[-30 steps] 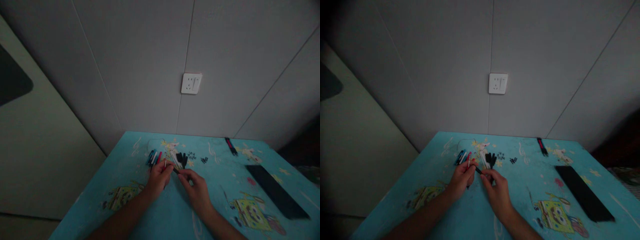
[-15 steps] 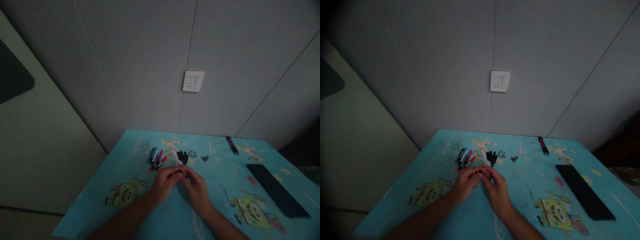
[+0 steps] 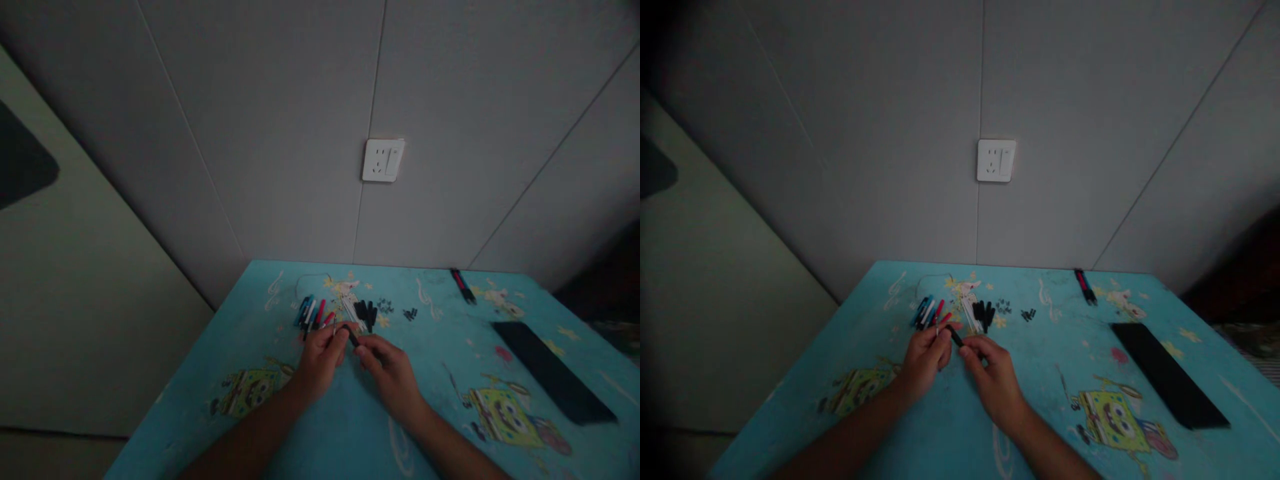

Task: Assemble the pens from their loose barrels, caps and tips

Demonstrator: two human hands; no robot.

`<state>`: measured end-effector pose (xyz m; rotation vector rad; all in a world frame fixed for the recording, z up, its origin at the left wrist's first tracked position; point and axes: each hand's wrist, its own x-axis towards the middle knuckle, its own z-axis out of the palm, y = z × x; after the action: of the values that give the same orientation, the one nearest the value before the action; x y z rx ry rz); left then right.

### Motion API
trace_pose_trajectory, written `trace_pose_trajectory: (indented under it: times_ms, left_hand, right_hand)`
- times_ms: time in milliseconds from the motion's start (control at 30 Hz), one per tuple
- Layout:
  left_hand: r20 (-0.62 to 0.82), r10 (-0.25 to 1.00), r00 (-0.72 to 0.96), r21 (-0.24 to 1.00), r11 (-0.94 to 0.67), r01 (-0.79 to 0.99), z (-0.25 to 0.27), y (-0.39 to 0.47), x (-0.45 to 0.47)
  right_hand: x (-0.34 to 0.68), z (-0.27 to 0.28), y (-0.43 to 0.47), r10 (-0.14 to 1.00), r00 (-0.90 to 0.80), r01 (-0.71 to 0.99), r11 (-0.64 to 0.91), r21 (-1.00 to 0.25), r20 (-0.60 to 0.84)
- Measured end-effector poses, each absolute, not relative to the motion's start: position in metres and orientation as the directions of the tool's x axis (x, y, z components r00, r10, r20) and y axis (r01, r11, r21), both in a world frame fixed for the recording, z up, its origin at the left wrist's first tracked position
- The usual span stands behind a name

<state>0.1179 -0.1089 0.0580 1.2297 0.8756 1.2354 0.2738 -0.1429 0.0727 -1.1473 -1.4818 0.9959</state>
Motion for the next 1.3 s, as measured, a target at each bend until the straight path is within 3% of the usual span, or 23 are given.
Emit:
trace_pose_trajectory:
  times_ms: [133,433,533,700,867,1133,1300]
  left_hand:
    - [0.144,0.954,0.264,0.975,-0.091,-0.202,0.058,-0.108,0.119]
    - [0.15,0.953,0.263,0.981,-0.111,-0.158,0.059,-0.106,0.122]
    - [0.126,0.963,0.236,0.984,-0.092,-0.151,0.06,-0.106,0.122]
    - [0.071,0.98,0.185,0.993,-0.053,-0.102,0.057,-0.105,0.122]
    - [0.025,0.984,0.176,0.993,-0.004,-0.115,0.051,-0.103,0.121]
    - [0.047,0.978,0.205,0.995,-0.028,-0.093,0.055,-0.107,0.123]
    - [0.087,0.96,0.267,0.995,-0.069,-0.078,0.06,-0.107,0.12]
  right_hand:
    - [0.274,0.071,-0.143,0.989,-0.072,0.09,0.138,-0.986,0.131]
    - [0.278,0.075,-0.136,0.976,-0.21,-0.122,0.03,-0.992,0.055]
    - [0.279,0.076,-0.136,0.985,-0.164,-0.061,0.05,-0.997,0.059]
    - [0.282,0.073,-0.136,0.975,-0.014,0.249,0.219,-0.943,0.223]
    - [0.285,0.07,-0.137,0.926,-0.057,0.445,0.358,-0.821,0.373]
    - [0.278,0.066,-0.138,0.901,-0.209,0.472,0.433,-0.768,0.379]
    - [0.274,0.068,-0.143,0.953,-0.146,0.256,0.295,-0.921,0.265]
